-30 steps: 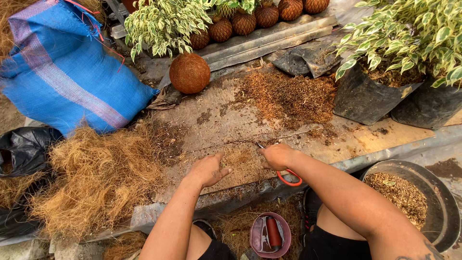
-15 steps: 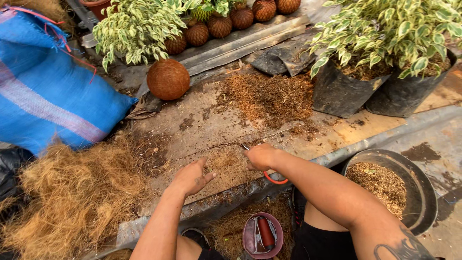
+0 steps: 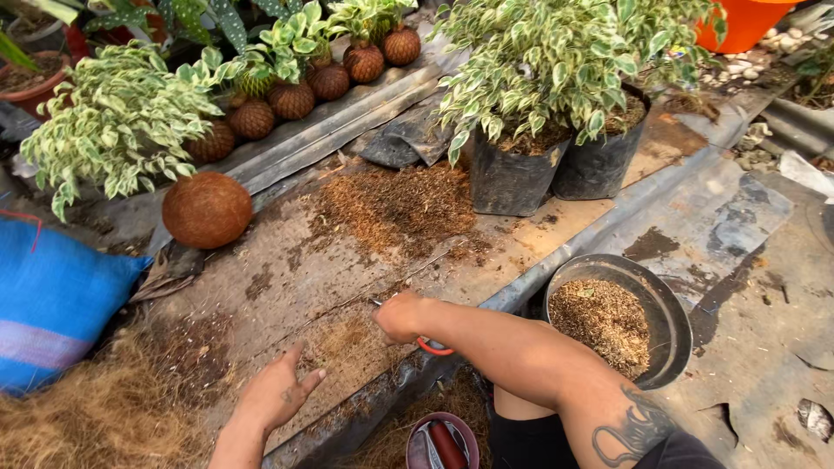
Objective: The person gathers loose coconut coir fibers from a pile on a workbench, separates and fluffs them by hand, and forms them into a compact bundle. The person repeatedly picks up, shakes, and compresses the coir to prepare it for use.
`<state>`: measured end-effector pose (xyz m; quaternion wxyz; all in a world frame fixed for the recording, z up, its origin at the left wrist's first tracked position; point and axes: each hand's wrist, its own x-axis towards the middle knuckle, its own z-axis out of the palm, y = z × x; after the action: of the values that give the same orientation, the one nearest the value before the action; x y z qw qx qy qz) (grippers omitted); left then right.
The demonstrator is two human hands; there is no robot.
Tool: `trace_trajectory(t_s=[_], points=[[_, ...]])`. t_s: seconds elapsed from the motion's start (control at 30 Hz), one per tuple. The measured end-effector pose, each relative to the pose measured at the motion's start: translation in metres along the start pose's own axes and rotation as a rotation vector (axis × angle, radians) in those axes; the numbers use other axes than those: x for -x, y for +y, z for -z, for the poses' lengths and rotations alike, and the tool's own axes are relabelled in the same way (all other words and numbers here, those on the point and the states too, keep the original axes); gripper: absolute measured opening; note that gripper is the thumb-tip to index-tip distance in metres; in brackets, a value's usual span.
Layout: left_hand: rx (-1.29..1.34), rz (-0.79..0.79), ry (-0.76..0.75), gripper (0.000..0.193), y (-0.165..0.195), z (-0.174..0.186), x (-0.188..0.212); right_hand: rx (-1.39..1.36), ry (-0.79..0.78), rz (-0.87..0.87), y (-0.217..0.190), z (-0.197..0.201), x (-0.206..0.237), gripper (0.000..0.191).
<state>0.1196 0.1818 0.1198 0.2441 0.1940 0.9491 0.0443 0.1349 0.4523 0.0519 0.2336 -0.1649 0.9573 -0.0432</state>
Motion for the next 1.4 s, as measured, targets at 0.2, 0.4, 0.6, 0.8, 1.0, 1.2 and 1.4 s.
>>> trace_trajectory(t_s=[0.2, 0.4, 0.6, 0.8, 1.0, 1.2, 1.4], points=[[0.025, 0.009, -0.006, 0.083, 0.007, 0.008, 0.002, -0.019, 0.014, 0.023, 0.009, -0.003, -0.009, 0.052], [0.053, -0.010, 0.030, 0.077, 0.008, 0.015, 0.002, 0.004, 0.003, 0.012, 0.018, -0.004, -0.019, 0.057], [0.034, -0.064, 0.068, 0.069, -0.005, 0.010, -0.012, -0.010, -0.016, -0.012, 0.022, 0.001, -0.029, 0.062], [0.057, -0.078, 0.071, 0.064, -0.017, 0.010, -0.024, 0.025, -0.041, -0.041, 0.012, 0.024, -0.025, 0.064], [0.078, -0.046, 0.023, 0.069, -0.015, 0.017, -0.022, 0.058, -0.090, -0.072, 0.001, 0.041, -0.019, 0.064], [0.057, -0.040, -0.018, 0.076, -0.010, 0.021, -0.024, 0.055, -0.098, -0.080, 0.001, 0.043, -0.019, 0.066], [0.047, -0.048, -0.013, 0.074, -0.014, 0.020, -0.027, 0.054, -0.120, -0.105, 0.007, 0.037, -0.026, 0.067]])
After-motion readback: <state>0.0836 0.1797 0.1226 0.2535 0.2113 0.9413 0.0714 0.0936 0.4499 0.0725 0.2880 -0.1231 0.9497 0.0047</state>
